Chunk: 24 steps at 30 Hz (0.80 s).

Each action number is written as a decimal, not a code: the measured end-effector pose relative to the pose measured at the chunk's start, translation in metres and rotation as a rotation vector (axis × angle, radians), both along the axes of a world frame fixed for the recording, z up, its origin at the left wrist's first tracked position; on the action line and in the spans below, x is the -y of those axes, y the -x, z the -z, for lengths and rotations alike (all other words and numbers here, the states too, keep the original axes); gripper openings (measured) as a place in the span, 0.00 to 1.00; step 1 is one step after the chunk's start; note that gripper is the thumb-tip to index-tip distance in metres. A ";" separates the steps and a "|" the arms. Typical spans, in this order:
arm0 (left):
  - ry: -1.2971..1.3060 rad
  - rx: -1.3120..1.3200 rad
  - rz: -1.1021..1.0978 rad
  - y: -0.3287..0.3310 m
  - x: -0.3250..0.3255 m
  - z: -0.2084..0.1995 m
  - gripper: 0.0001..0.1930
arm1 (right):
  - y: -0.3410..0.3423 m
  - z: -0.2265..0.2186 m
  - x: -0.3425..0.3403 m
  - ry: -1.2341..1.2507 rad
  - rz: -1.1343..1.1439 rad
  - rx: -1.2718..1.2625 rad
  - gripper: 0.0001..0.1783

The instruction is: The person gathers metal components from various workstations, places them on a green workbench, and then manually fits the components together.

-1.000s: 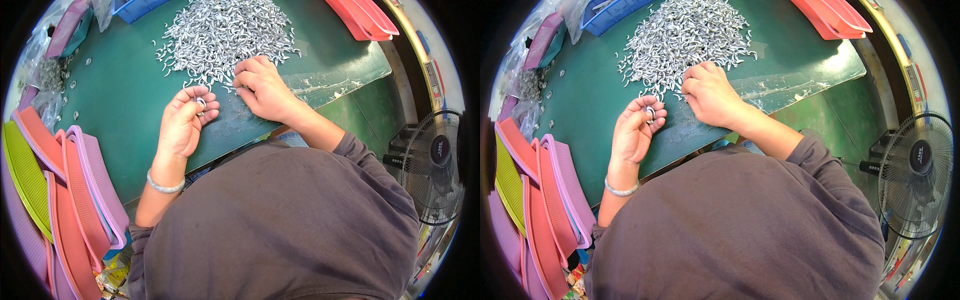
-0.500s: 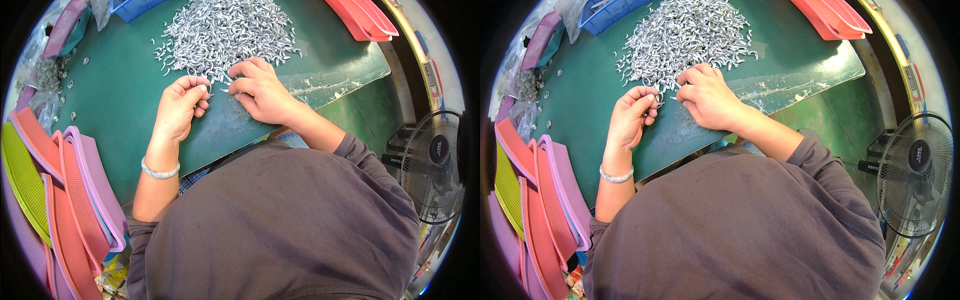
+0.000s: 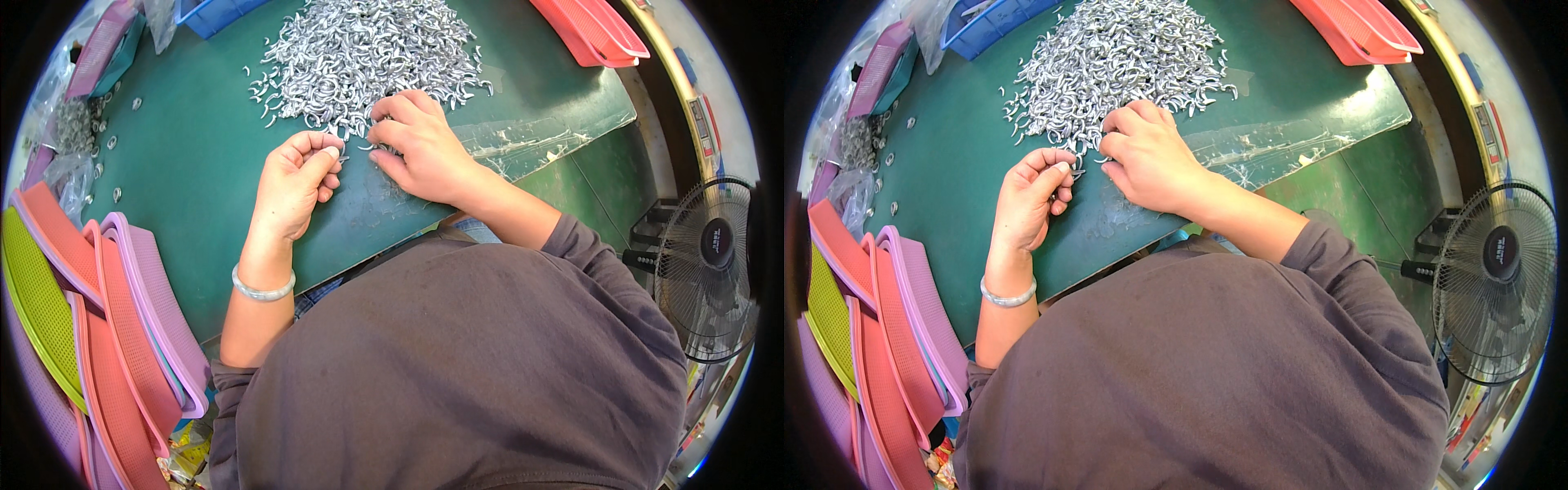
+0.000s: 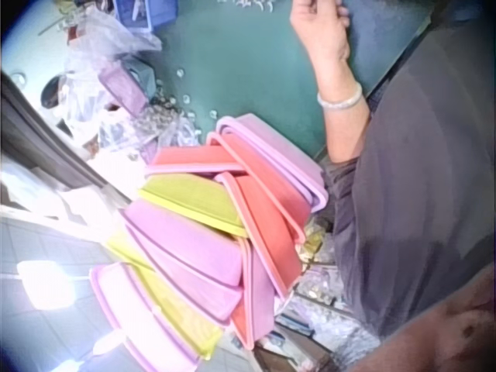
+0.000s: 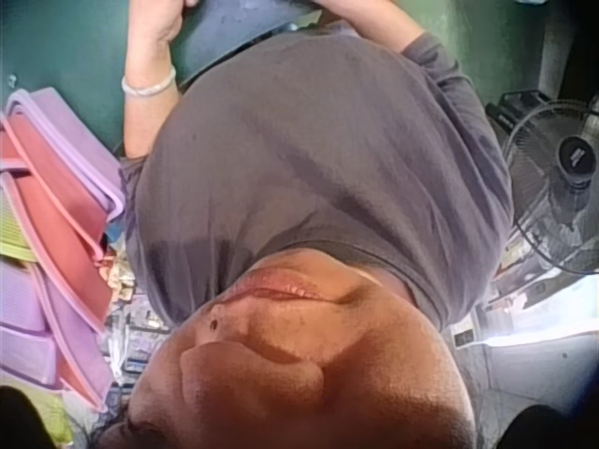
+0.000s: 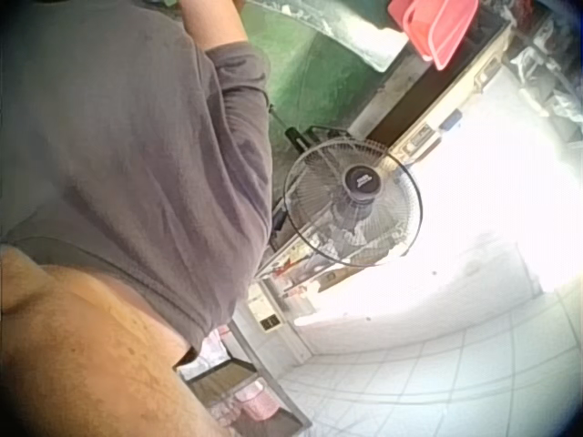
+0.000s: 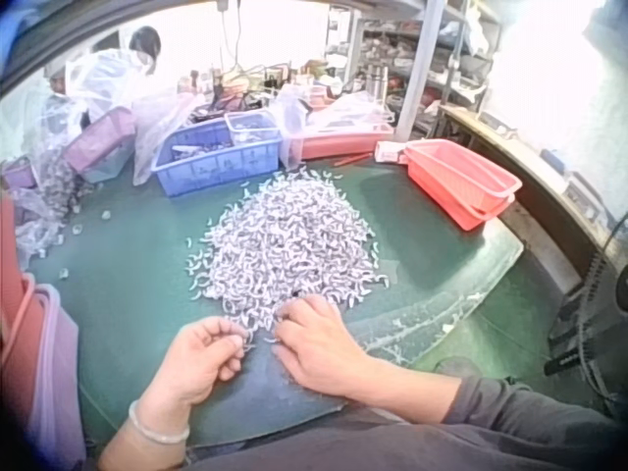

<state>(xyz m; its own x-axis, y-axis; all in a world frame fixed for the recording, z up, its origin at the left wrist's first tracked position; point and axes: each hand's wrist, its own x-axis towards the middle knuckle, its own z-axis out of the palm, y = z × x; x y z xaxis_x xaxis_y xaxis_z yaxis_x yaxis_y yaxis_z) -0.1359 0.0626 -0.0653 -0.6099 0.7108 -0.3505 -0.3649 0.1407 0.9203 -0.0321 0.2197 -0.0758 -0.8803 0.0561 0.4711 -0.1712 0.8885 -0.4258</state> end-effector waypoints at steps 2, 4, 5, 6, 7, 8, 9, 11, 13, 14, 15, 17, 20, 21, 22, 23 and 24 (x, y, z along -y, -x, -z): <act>-0.019 0.028 0.000 0.002 0.001 0.002 0.06 | 0.003 0.000 0.002 -0.039 0.000 0.004 0.08; -0.065 0.089 -0.027 0.003 0.001 0.002 0.07 | 0.005 0.001 0.004 -0.079 -0.010 0.019 0.07; -0.087 0.119 -0.041 0.004 0.001 0.002 0.07 | 0.007 0.002 0.004 -0.086 -0.013 0.016 0.06; -0.093 0.131 -0.048 0.005 0.002 0.002 0.08 | 0.008 0.002 0.005 -0.093 -0.017 0.012 0.05; -0.099 0.144 -0.056 0.006 0.002 0.002 0.08 | 0.009 0.002 0.005 -0.100 -0.021 0.008 0.04; -0.105 0.156 -0.064 0.007 0.002 0.001 0.08 | 0.009 0.002 0.005 -0.086 -0.036 0.007 0.05; -0.096 0.147 -0.059 0.008 0.002 0.001 0.08 | 0.009 0.002 0.004 -0.072 -0.050 0.006 0.05; -0.077 0.128 -0.051 0.008 0.003 0.001 0.08 | 0.009 0.001 0.004 -0.035 -0.093 -0.046 0.06; -0.052 0.132 -0.002 0.004 0.001 -0.002 0.08 | 0.009 0.001 0.004 0.014 -0.148 -0.144 0.07; -0.038 0.134 0.023 0.002 0.001 -0.003 0.07 | 0.009 0.000 0.005 0.027 -0.175 -0.146 0.07; -0.040 0.148 0.036 0.000 0.001 -0.003 0.07 | 0.008 -0.002 0.005 0.039 -0.201 -0.149 0.07; -0.044 0.175 0.064 -0.002 0.001 -0.001 0.06 | 0.006 -0.005 0.006 0.094 -0.229 -0.155 0.09; -0.056 0.175 0.071 -0.002 0.001 -0.002 0.06 | 0.003 -0.006 0.008 0.224 -0.212 -0.145 0.13; -0.054 0.174 0.075 -0.002 0.001 -0.002 0.06 | 0.002 -0.006 0.009 0.269 -0.194 -0.129 0.15; -0.058 0.193 0.078 -0.003 0.001 -0.002 0.06 | 0.001 -0.005 0.009 0.314 -0.177 -0.113 0.18; -0.062 0.211 0.082 -0.004 0.001 -0.002 0.06 | 0.001 -0.005 0.010 0.312 -0.177 -0.120 0.19; -0.065 0.229 0.086 -0.004 0.000 -0.002 0.06 | 0.001 -0.005 0.010 0.311 -0.176 -0.127 0.21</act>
